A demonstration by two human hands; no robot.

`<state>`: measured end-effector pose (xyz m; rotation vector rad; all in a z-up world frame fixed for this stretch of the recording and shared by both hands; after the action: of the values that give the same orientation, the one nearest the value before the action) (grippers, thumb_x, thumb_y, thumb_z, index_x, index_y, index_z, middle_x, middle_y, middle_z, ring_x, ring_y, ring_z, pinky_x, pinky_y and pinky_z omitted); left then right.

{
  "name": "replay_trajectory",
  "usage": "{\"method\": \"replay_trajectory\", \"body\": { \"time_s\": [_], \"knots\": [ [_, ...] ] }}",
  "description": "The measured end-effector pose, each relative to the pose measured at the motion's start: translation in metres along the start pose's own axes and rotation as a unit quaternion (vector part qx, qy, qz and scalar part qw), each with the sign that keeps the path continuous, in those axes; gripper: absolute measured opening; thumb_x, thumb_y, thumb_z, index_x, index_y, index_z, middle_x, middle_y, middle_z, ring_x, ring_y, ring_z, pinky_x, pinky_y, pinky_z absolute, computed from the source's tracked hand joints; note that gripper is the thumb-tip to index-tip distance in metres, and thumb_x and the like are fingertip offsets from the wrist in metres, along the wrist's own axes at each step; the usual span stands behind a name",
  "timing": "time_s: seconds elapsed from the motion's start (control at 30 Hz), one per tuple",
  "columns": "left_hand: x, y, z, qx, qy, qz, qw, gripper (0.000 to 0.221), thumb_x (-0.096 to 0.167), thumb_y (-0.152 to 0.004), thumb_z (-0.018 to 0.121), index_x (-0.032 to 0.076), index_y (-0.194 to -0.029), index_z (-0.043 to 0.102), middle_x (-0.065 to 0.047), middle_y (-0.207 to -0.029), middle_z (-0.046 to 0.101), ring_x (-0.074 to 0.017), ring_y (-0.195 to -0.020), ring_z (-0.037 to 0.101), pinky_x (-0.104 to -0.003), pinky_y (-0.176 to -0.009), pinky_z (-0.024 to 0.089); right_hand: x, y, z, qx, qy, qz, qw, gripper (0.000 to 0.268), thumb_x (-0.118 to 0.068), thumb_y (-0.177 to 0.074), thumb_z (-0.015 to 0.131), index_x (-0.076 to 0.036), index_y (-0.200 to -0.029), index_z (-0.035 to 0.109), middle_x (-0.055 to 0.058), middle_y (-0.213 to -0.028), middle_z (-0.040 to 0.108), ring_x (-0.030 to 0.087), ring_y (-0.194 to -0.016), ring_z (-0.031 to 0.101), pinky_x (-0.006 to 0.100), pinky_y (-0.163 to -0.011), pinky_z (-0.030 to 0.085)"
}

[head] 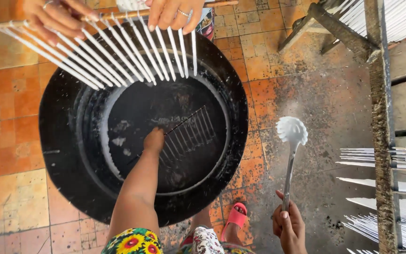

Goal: Dipping a rack of candle wicks into a vat of melted wax and using a ladle to stir the wax.

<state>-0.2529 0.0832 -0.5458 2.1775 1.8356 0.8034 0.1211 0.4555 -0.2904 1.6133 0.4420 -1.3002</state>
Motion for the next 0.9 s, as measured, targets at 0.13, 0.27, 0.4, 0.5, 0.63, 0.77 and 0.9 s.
{"method": "replay_trajectory", "body": {
  "time_s": [0.13, 0.27, 0.4, 0.5, 0.63, 0.77, 0.9],
  "knots": [
    [-0.01, -0.018, 0.012, -0.005, 0.004, -0.003, 1.0, 0.021, 0.012, -0.095, 0.057, 0.0, -0.11, 0.065, -0.026, -0.149, 0.049, -0.0506, -0.114, 0.062, -0.058, -0.086, 0.052, 0.016, -0.007, -0.001, 0.024, -0.011, 0.024, 0.999, 0.062, -0.032, -0.099, 0.05, 0.0, -0.153, 0.047, 0.002, -0.064, 0.033, 0.011, -0.044, 0.02, 0.028, -0.038, 0.017],
    [-0.013, -0.017, 0.022, 0.008, 0.005, -0.011, 1.0, 0.017, 0.016, -0.099, 0.062, 0.001, -0.104, 0.068, -0.021, -0.123, 0.055, -0.0465, -0.098, 0.065, -0.058, -0.072, 0.053, 0.025, -0.002, -0.002, 0.049, -0.027, 0.062, 0.996, 0.064, -0.032, -0.098, 0.05, -0.001, -0.154, 0.047, 0.001, -0.066, 0.029, 0.011, -0.045, 0.019, 0.029, -0.039, 0.015],
    [-0.01, -0.004, 0.024, -0.037, 0.01, -0.029, 0.999, 0.025, 0.024, -0.102, 0.061, 0.001, -0.106, 0.071, -0.017, -0.11, 0.057, -0.0459, -0.099, 0.064, -0.056, -0.08, 0.052, 0.023, 0.005, 0.001, 0.047, -0.021, 0.082, 0.995, 0.063, -0.032, -0.099, 0.049, -0.003, -0.155, 0.048, 0.002, -0.067, 0.028, 0.012, -0.045, 0.018, 0.03, -0.041, 0.015],
    [0.0, 0.019, 0.011, -0.048, 0.002, -0.011, 0.999, 0.023, 0.021, -0.099, 0.06, 0.003, -0.107, 0.073, -0.016, -0.109, 0.058, -0.0439, -0.099, 0.065, -0.052, -0.082, 0.052, 0.017, 0.012, 0.0, 0.032, -0.016, 0.069, 0.997, 0.066, -0.033, -0.097, 0.051, -0.003, -0.155, 0.047, 0.0, -0.066, 0.027, 0.011, -0.046, 0.018, 0.029, -0.041, 0.014],
    [0.024, 0.058, -0.035, -0.044, -0.039, 0.029, 0.998, 0.018, 0.014, -0.095, 0.065, -0.002, -0.099, 0.074, -0.018, -0.111, 0.063, -0.0406, -0.097, 0.066, -0.047, -0.082, 0.052, 0.008, 0.016, -0.012, -0.002, -0.028, 0.05, 0.998, 0.066, -0.035, -0.097, 0.051, -0.004, -0.155, 0.045, -0.001, -0.064, 0.028, 0.01, -0.045, 0.019, 0.029, -0.04, 0.015],
    [0.054, 0.123, -0.094, -0.058, -0.039, 0.014, 0.997, 0.018, 0.014, -0.097, 0.058, 0.001, -0.101, 0.071, -0.018, -0.112, 0.061, -0.0409, -0.1, 0.062, -0.048, -0.084, 0.05, -0.017, 0.028, -0.021, -0.051, 0.003, -0.036, 0.998, 0.067, -0.037, -0.098, 0.051, -0.002, -0.155, 0.043, -0.002, -0.063, 0.034, 0.009, -0.046, 0.023, 0.029, -0.04, 0.021],
    [0.083, 0.18, -0.152, 0.011, -0.125, 0.06, 0.99, 0.018, 0.001, -0.09, 0.062, 0.009, -0.075, 0.054, -0.011, -0.089, 0.051, -0.0267, -0.074, 0.052, -0.041, -0.069, 0.041, -0.045, 0.042, -0.026, -0.078, 0.023, -0.075, 0.994, 0.059, -0.03, -0.101, 0.05, -0.004, -0.154, 0.046, -0.006, -0.058, 0.031, 0.007, -0.045, 0.022, 0.026, -0.041, 0.02]
  ]
}}
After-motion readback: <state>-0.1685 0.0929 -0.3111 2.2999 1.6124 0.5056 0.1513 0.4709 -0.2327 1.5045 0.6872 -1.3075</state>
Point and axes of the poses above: each hand's wrist, its own y-axis away from the middle knuckle, its own z-axis out of the palm, x = y × z, the point moved 7 cm from there along -y, towards the middle knuckle
